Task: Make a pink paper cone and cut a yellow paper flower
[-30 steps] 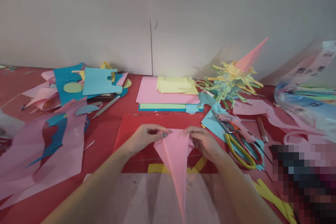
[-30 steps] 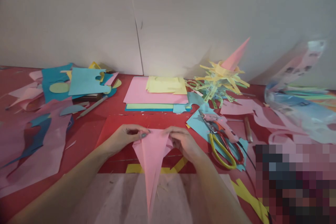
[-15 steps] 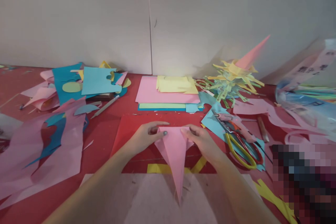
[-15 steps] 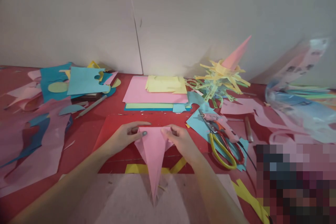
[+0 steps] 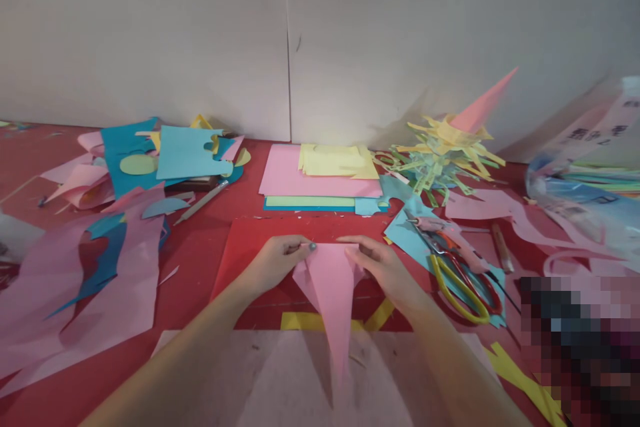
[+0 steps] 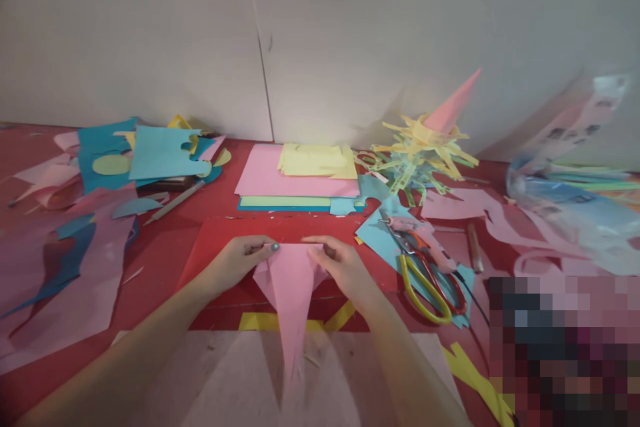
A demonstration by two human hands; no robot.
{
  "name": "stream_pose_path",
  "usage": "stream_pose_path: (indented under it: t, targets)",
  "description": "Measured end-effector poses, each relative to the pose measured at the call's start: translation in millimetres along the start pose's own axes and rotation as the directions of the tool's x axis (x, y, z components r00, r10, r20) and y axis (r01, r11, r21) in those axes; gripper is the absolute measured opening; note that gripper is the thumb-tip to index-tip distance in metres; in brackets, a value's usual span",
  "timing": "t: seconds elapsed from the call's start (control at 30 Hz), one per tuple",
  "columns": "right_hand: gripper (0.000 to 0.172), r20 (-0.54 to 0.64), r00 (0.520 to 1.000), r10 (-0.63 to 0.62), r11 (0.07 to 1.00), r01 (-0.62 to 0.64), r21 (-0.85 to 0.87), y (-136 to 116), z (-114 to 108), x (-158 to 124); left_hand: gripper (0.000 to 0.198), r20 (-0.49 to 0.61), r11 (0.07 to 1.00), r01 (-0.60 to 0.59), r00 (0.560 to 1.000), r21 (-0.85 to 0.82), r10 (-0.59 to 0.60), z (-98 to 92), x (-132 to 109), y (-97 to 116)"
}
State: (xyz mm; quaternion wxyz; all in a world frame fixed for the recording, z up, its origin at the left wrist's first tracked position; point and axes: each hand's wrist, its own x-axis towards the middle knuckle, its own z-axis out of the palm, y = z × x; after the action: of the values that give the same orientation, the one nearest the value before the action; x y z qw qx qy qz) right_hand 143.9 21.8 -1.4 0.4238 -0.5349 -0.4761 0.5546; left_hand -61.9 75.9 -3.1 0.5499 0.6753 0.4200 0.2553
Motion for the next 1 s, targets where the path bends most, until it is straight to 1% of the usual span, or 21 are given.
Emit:
stream_pose_path:
  t: [0.03,0.1,0.17,0.2,0.23,0.3,0.4,0.5,0.6,0.67,0.73,0.77,0.8,0.83,0.87,0.93,0.97,1.0]
  targets:
    - [0.032,-0.004,1.000,-0.030,0.999,0.030,0.038,0,-1,1,0.034,-0.011,1.000,0.004,1.000,-0.004,-0.004,0.2,0,0]
    - [0.023,-0.033,0.991,-0.130,0.982,0.133,0.131,1,-3,2,0.034,-0.034,1.000,0.006,0.999,-0.009,-0.006,0.6,1,0]
    - [0.012,-0.089,0.969,-0.229,0.935,0.244,0.257,0,-8,2,0.035,-0.059,1.000,0.008,0.998,0.000,-0.008,0.8,1,-2]
    - [0.015,-0.114,0.962,-0.250,0.903,0.274,0.330,-1,-11,1,0.035,-0.073,1.000,0.014,0.997,0.005,-0.013,0.8,2,-2]
    - [0.021,-0.123,0.961,-0.247,0.872,0.276,0.405,-2,-13,0,0.035,-0.086,1.000,0.019,0.996,0.003,-0.019,0.8,2,-3]
    - [0.029,-0.088,0.976,-0.198,0.826,0.214,0.522,-6,-17,-5,0.034,-0.109,0.999,0.030,0.993,-0.030,-0.033,0.8,3,-4]
    - [0.032,0.004,0.992,-0.130,0.814,0.104,0.571,-10,-19,-10,0.032,-0.114,0.986,0.048,0.991,-0.160,-0.066,0.6,3,-6]
    - [0.028,0.074,0.992,-0.106,0.848,0.052,0.528,-10,-18,-13,0.030,-0.144,0.936,0.046,0.984,-0.350,-0.102,-0.4,3,-6]
    - [0.022,0.155,0.984,-0.091,0.902,0.016,0.431,-6,-14,-13,0.027,-0.162,0.830,0.046,0.973,-0.556,-0.162,-2.8,3,-6]
    - [0.018,0.218,0.973,-0.068,0.950,-0.004,0.313,-4,-11,-12,0.025,-0.157,0.760,0.039,0.970,-0.649,-0.183,-4.6,4,-6]
    - [0.021,0.246,0.969,-0.022,0.989,-0.015,0.147,-1,-7,-10,0.023,-0.164,0.724,0.020,0.969,-0.690,-0.183,-5.8,5,-7]
    - [0.022,0.224,0.974,0.001,0.998,-0.017,0.069,0,-5,-9,0.022,-0.164,0.721,0.016,0.970,-0.693,-0.179,-6.0,5,-8]
    - [0.024,0.179,0.984,0.019,1.000,-0.021,0.010,1,-3,-8,0.022,-0.161,0.726,0.016,0.972,-0.687,-0.173,-6.0,5,-8]
    - [0.030,0.120,0.992,0.028,0.999,-0.026,-0.020,2,-2,-6,0.022,-0.154,0.738,0.019,0.974,-0.675,-0.166,-5.8,4,-8]
    - [0.041,0.057,0.998,0.027,0.999,-0.026,-0.021,3,-1,-5,0.023,-0.144,0.753,0.024,0.977,-0.657,-0.157,-5.4,4,-8]
    - [0.066,-0.032,0.999,0.020,1.000,-0.019,0.024,4,0,-3,0.024,-0.126,0.799,0.033,0.983,-0.600,-0.135,-4.3,3,-7]
    - [0.072,-0.063,0.998,0.011,0.999,-0.007,0.049,3,-1,-2,0.025,-0.116,0.830,0.036,0.986,-0.557,-0.121,-3.7,2,-7]
    - [0.073,-0.092,0.996,-0.005,0.998,0.011,0.070,3,-1,-2,0.026,-0.105,0.864,0.037,0.989,-0.502,-0.104,-3.0,2,-6]
